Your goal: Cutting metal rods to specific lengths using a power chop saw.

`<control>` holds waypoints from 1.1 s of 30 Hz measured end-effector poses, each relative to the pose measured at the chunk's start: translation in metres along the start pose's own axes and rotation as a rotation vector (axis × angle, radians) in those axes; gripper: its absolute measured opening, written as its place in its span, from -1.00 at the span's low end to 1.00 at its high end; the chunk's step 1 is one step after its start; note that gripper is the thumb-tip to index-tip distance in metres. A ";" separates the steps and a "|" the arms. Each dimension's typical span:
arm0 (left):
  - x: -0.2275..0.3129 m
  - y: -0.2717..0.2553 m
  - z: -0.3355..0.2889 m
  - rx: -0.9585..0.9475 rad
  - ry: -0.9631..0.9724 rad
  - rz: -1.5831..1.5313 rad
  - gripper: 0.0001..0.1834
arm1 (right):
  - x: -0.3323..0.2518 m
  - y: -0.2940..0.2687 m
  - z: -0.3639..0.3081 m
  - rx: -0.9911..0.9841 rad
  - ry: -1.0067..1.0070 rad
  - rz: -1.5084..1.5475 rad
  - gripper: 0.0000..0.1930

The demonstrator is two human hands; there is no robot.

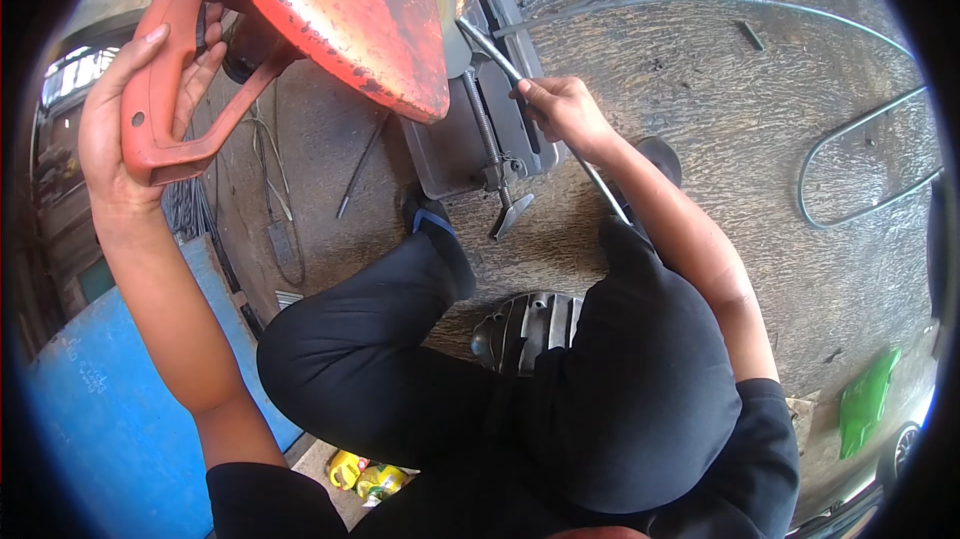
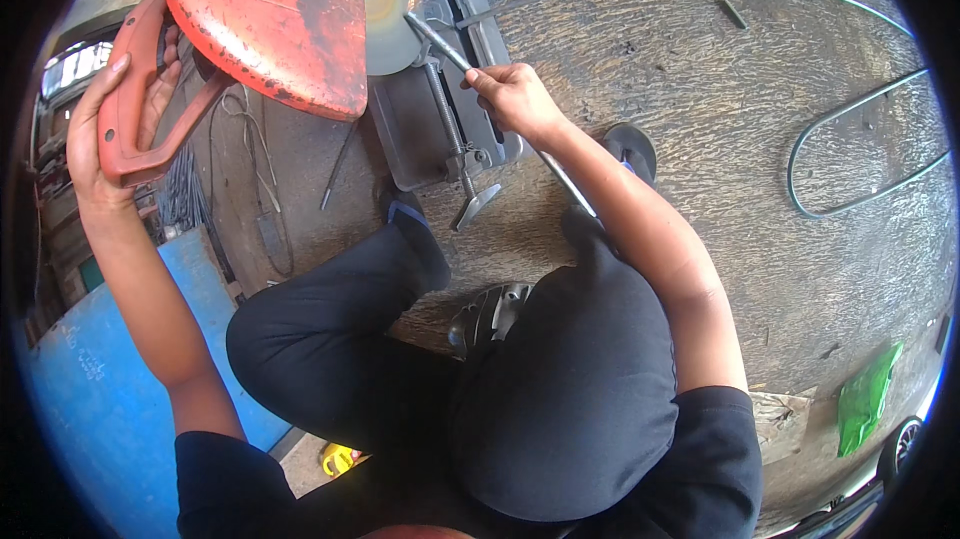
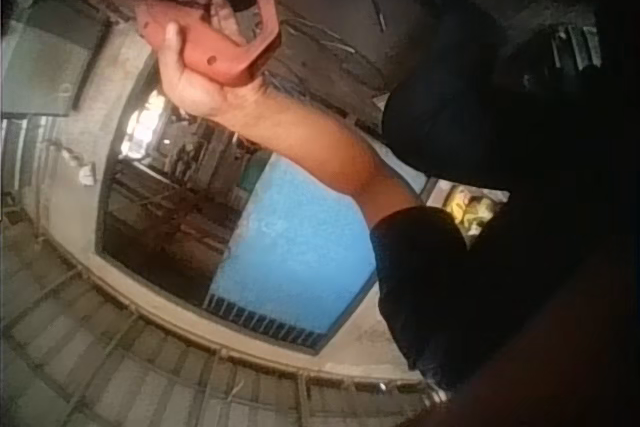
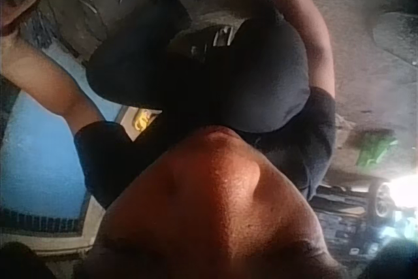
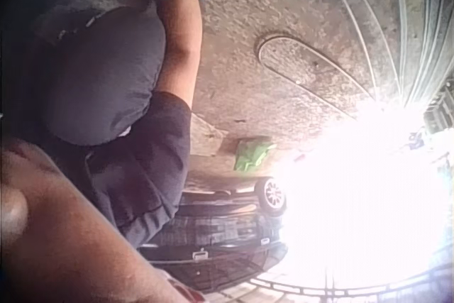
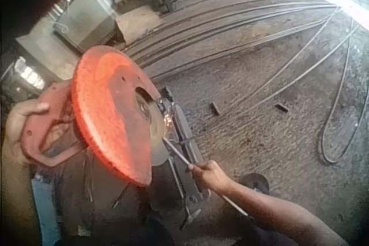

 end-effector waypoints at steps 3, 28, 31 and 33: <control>-0.001 0.001 -0.001 -0.006 -0.004 -0.027 -0.51 | -0.007 -0.005 0.003 0.086 -0.112 -0.200 -0.66; 0.000 -0.006 0.000 0.010 -0.002 -0.003 -0.48 | 0.008 0.010 0.000 -0.161 0.067 0.246 -0.62; -0.005 0.003 0.000 -0.089 -0.071 -0.100 -0.47 | 0.009 0.010 0.000 -0.133 0.048 0.212 -0.64; -0.005 -0.002 0.001 0.004 -0.065 -0.122 -0.46 | 0.010 0.009 0.001 -0.110 0.033 0.179 -0.64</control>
Point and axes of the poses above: each hand's wrist, its own z-axis towards the middle knuckle, its own y-axis out of the palm, x = y × z, the point moved 8 cm from there along z, towards the middle knuckle, and after that the axes turned 3 degrees about x, right-handed, at the moved point
